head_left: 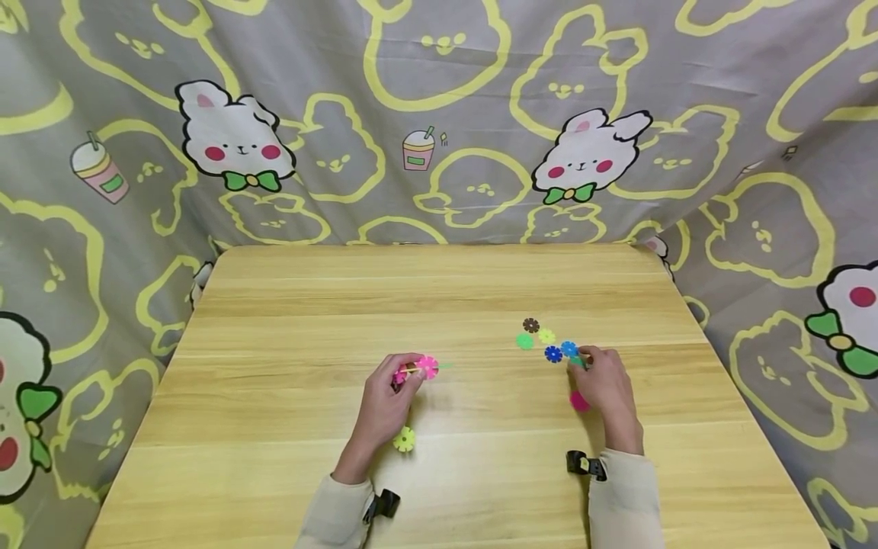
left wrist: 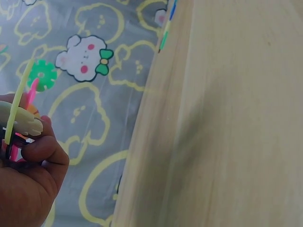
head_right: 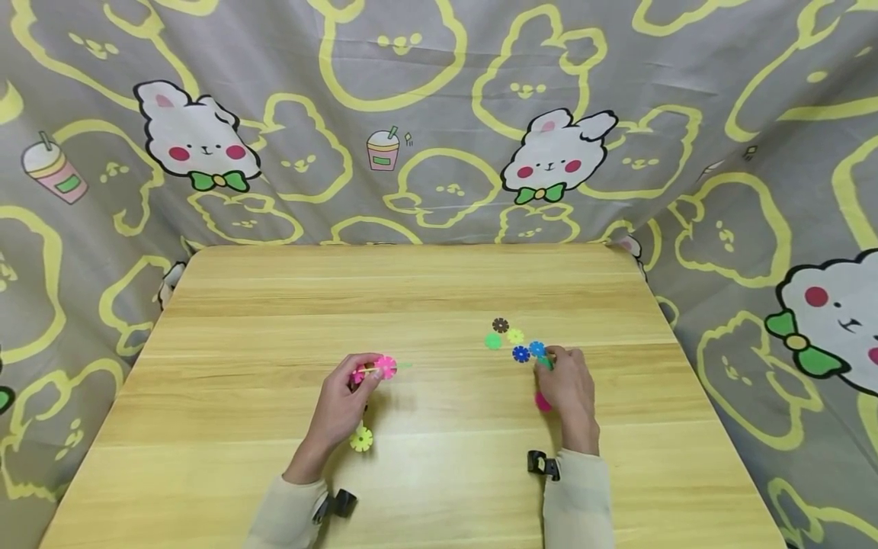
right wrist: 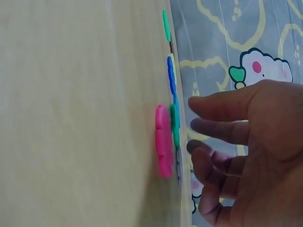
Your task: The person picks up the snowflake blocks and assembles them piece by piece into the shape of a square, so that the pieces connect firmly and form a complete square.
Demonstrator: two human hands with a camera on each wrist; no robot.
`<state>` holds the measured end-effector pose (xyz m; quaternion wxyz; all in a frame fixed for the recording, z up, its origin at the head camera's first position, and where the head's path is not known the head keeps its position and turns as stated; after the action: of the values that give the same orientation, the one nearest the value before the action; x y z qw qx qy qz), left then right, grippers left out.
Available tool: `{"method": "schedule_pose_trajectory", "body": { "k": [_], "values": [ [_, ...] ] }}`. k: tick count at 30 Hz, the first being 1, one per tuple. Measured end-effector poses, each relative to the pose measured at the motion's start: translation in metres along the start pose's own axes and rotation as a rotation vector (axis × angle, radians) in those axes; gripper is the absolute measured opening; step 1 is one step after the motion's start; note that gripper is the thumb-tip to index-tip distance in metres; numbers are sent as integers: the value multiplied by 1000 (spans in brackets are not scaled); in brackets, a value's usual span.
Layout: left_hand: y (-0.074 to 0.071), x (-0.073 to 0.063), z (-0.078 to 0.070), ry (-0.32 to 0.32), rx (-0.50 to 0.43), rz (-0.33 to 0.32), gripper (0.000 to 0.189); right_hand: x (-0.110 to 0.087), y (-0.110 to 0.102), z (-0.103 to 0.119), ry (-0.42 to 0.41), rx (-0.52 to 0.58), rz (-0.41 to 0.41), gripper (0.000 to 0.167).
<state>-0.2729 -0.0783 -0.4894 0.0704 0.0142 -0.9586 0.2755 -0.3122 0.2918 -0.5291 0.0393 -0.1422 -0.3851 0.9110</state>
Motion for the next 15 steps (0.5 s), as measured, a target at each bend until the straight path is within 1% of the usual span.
{"method": "schedule_pose_trajectory", "body": {
  "k": [3, 10, 15],
  "values": [
    [1, 0, 0, 2, 3, 1, 19, 0, 1, 0, -1, -9, 0, 47],
    [5, -2, -3, 27, 26, 26, 19, 2, 4, -1, 6, -58, 8, 45],
    [5, -2, -4, 34, 26, 16, 19, 4, 2, 1, -2, -56, -11, 37]
  ]
}}
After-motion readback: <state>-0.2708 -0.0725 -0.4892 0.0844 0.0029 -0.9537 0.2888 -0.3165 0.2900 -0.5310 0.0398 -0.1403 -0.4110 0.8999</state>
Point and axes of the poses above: each hand's wrist, its own x-axis towards the middle knuckle, its own y-axis out of the palm, z = x × y, the point moved 10 cm from there along x, towards the middle knuckle, and after that the axes turned 13 degrees about x, right-handed, at the moved point
